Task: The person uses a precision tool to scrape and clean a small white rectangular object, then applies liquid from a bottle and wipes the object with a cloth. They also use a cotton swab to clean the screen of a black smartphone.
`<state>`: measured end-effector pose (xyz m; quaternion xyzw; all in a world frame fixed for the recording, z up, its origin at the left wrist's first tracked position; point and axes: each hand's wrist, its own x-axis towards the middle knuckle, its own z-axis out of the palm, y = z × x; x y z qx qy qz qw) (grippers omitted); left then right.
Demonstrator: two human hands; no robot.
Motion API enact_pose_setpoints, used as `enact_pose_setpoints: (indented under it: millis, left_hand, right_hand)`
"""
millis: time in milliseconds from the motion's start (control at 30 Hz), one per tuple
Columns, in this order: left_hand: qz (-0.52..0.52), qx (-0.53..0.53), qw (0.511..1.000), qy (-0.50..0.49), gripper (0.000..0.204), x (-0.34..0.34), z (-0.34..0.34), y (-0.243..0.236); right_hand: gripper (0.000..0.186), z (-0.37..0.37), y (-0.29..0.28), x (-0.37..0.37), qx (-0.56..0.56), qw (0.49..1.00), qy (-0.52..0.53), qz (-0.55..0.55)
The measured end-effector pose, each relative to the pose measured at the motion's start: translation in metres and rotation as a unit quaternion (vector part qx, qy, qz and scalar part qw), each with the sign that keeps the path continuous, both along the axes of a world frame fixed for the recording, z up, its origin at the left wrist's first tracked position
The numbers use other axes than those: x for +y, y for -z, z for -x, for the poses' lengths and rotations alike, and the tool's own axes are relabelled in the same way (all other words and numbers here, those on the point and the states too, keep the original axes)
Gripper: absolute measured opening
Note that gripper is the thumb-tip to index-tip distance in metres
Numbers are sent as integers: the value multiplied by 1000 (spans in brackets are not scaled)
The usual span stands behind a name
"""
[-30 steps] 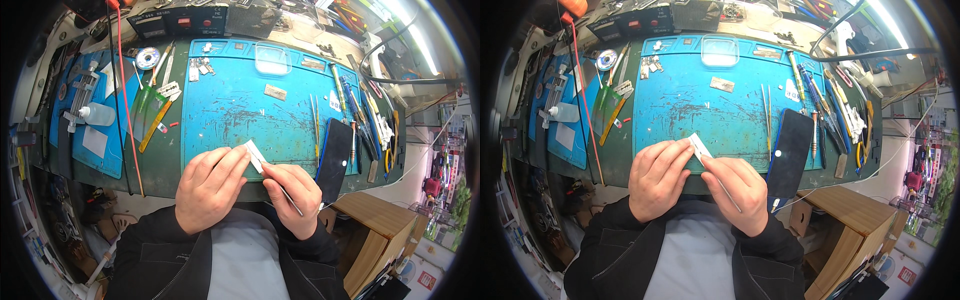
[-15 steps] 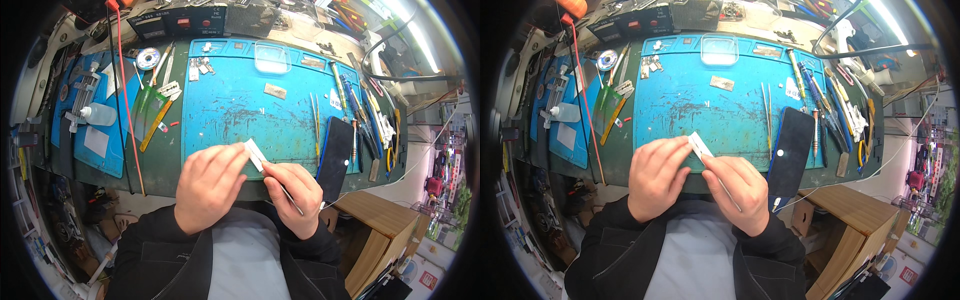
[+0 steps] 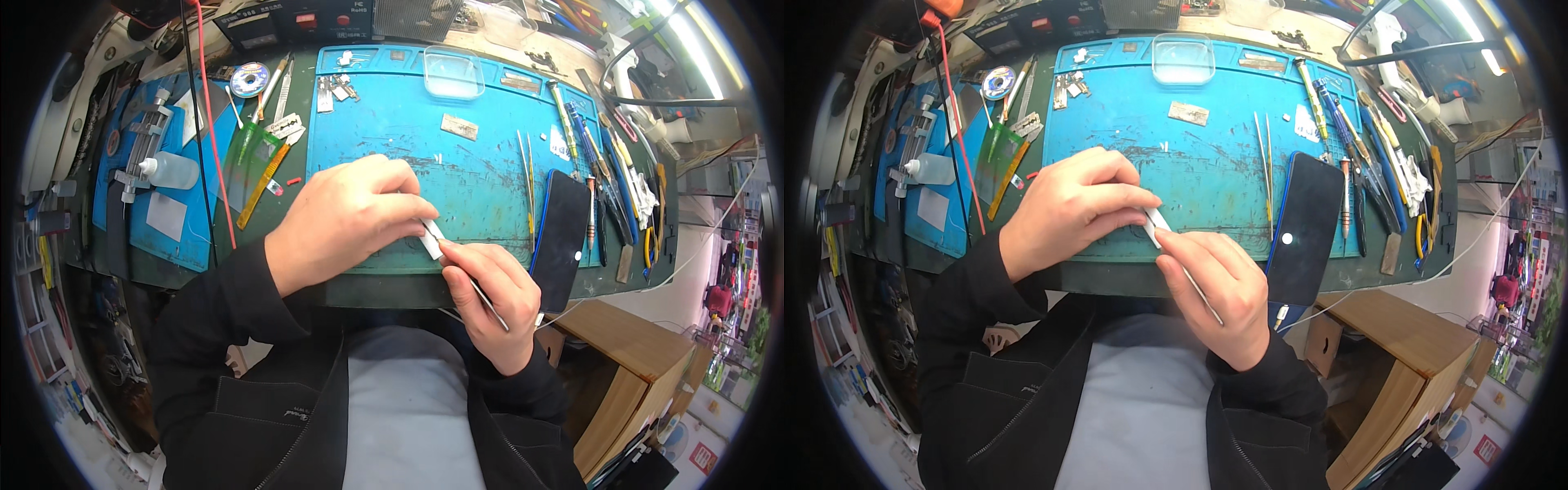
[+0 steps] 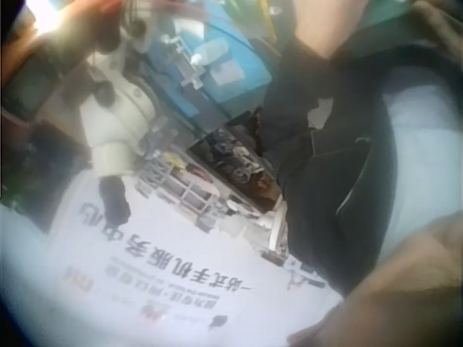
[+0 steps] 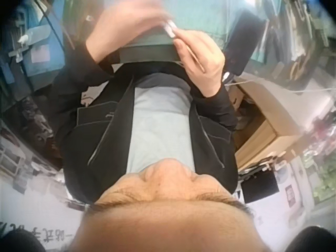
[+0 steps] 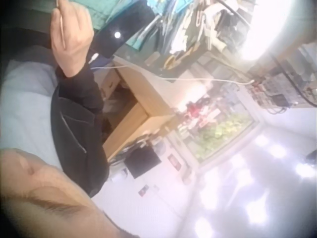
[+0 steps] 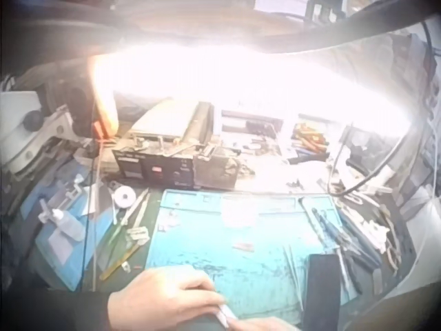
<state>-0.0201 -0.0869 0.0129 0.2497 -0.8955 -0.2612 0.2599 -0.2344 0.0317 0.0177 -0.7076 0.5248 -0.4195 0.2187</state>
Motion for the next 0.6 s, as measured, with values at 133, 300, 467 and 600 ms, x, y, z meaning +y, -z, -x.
enact_pose_setpoints:
  millis: [133, 300, 467, 600]
  left_hand:
    - [-32, 14, 999, 18, 24, -8, -2, 5]
    - [-14, 5, 1000, 20, 24, -7, -1, 4]
    - [-12, 5, 1000, 18, 24, -6, -1, 2]
    - [-11, 4, 1000, 19, 24, -7, 0, 2]
  right_hand:
    - [28, 0, -1, 1, 4, 1000, 2, -6]
    - [27, 1, -1, 1, 2, 1000, 1, -6]
    - [26, 1, -2, 2, 1, 1000, 1, -5]
    - [25, 1, -2, 2, 1, 1000, 3, -6]
